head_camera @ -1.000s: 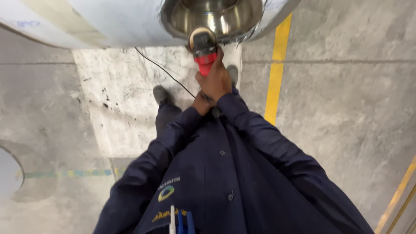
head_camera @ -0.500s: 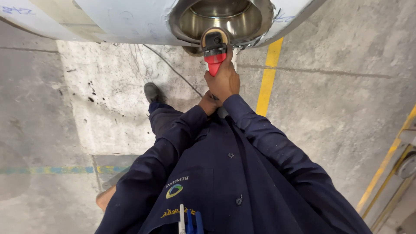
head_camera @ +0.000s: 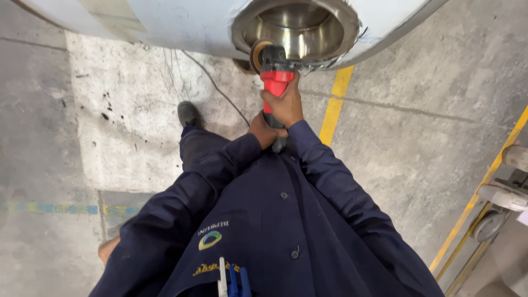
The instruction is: The person uses a red angle grinder to grind and smooth the weld seam around a round stainless steel opening on a large white tank, repositioning the grinder around the seam and moving to a second opening as the clip progresses.
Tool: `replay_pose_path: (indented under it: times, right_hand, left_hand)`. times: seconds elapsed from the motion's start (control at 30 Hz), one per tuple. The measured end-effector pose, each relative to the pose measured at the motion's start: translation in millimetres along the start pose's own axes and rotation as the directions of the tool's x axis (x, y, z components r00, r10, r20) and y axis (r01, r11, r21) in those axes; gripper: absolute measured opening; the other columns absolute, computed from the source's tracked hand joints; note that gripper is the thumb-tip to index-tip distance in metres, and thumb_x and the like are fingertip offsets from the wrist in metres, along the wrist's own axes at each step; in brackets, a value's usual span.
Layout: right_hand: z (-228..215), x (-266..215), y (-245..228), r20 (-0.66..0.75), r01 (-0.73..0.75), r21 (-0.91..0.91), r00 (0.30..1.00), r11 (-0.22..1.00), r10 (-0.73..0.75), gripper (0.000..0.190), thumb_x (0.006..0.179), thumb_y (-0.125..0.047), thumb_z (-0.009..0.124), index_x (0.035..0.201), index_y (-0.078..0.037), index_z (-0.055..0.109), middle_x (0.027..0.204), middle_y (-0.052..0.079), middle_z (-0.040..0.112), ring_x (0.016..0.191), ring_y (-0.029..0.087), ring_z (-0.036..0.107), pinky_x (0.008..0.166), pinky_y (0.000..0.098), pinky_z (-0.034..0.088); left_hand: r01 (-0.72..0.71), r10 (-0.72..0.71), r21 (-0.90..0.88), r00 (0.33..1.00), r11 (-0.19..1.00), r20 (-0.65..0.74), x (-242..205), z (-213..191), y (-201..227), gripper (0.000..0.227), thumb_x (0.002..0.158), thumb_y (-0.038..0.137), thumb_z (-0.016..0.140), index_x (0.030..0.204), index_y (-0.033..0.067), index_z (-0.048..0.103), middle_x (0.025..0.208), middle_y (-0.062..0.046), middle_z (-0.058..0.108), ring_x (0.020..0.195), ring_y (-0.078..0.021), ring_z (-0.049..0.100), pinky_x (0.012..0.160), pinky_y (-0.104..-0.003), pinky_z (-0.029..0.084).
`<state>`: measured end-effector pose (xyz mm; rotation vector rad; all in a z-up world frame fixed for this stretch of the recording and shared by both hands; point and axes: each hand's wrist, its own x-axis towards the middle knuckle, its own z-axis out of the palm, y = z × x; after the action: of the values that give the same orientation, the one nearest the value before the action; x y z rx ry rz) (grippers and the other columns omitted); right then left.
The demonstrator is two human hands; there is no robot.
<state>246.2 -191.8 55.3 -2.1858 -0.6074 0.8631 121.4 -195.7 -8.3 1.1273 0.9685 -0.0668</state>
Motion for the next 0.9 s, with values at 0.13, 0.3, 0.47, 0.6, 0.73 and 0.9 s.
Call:
replay_pose_path:
  times: [0.13,0.3,0.47,0.6,0.73,0.9]
  right_hand:
    - [2.1,1.7,2.1,0.019,0.061,0.105,0.998,0.993,-0.063,0.091,0.080,-0.021,0.083,0.148,-0.002,0.026,0.128,0.020,0.065,0.116,0.031,0.067,0.099,0.0401,0.055]
    - [-0.3,-0.2,-11.2,0.081,0.069,0.314,0.992,0.947,-0.099,0.090,0.081,-0.016,0.083,0.149,-0.002,0.025,0.131,0.016,0.060,0.118,0.026,0.063,0.100,0.0369,0.055]
    - [-0.7,3.8,-15.5,0.110,-0.024,0.355,0.994,0.935,-0.016,0.083,0.080,-0.016,0.081,0.145,-0.002,0.031,0.127,0.016,0.061,0.112,0.027,0.065,0.093,0.0396,0.059]
    - [1.0,8.5,3.5,0.032,0.103,0.180,0.993,0.978,-0.110,0.085,0.082,-0.017,0.084,0.147,-0.002,0.030,0.128,0.019,0.065,0.114,0.030,0.068,0.097,0.0409,0.057]
    - [-3.1,7.8,0.1,0.000,0.062,0.020,0.998,0.998,-0.062,0.094,0.079,-0.022,0.083,0.150,-0.002,0.024,0.122,0.021,0.068,0.107,0.035,0.071,0.092,0.0431,0.058]
    - [-8.7,0.6,-23.9,-0.061,-0.118,-0.280,0.993,0.953,0.105,0.102,0.077,-0.025,0.078,0.154,-0.006,0.014,0.112,0.026,0.071,0.101,0.045,0.071,0.089,0.0482,0.057]
  left_hand:
    - [-0.017,0.017,-0.026,1.000,0.999,-0.024,-13.9,-6.6,23.3,0.083,0.057,0.024,0.091,0.126,-0.0035,0.054,0.117,-0.018,0.071,0.108,-0.0298,0.072,0.094,-0.039,0.056]
    - [0.057,-0.055,0.026,0.996,0.998,-0.065,-31.3,-15.3,55.1,0.083,0.059,0.025,0.090,0.127,-0.0023,0.051,0.117,-0.018,0.070,0.108,-0.0294,0.071,0.094,-0.039,0.057]
    - [0.052,-0.045,0.073,0.995,0.996,-0.092,-23.8,-11.9,49.7,0.083,0.059,0.026,0.091,0.127,-0.0022,0.053,0.117,-0.019,0.070,0.108,-0.0300,0.071,0.094,-0.039,0.056]
    - [0.000,-0.001,-0.044,1.000,0.999,-0.019,-12.8,-5.0,34.9,0.082,0.059,0.026,0.092,0.127,-0.0025,0.055,0.116,-0.017,0.071,0.106,-0.0280,0.072,0.093,-0.038,0.057]
    - [-0.028,0.036,-0.159,0.998,0.987,0.044,0.0,3.9,16.7,0.080,0.060,0.024,0.092,0.125,-0.0035,0.056,0.114,-0.016,0.072,0.103,-0.0257,0.073,0.091,-0.037,0.058]
    - [0.098,0.025,-0.453,0.966,0.886,0.259,9.6,16.4,-3.4,0.070,0.069,0.016,0.088,0.130,-0.0044,0.061,0.113,-0.014,0.074,0.100,-0.0249,0.072,0.087,-0.038,0.059]
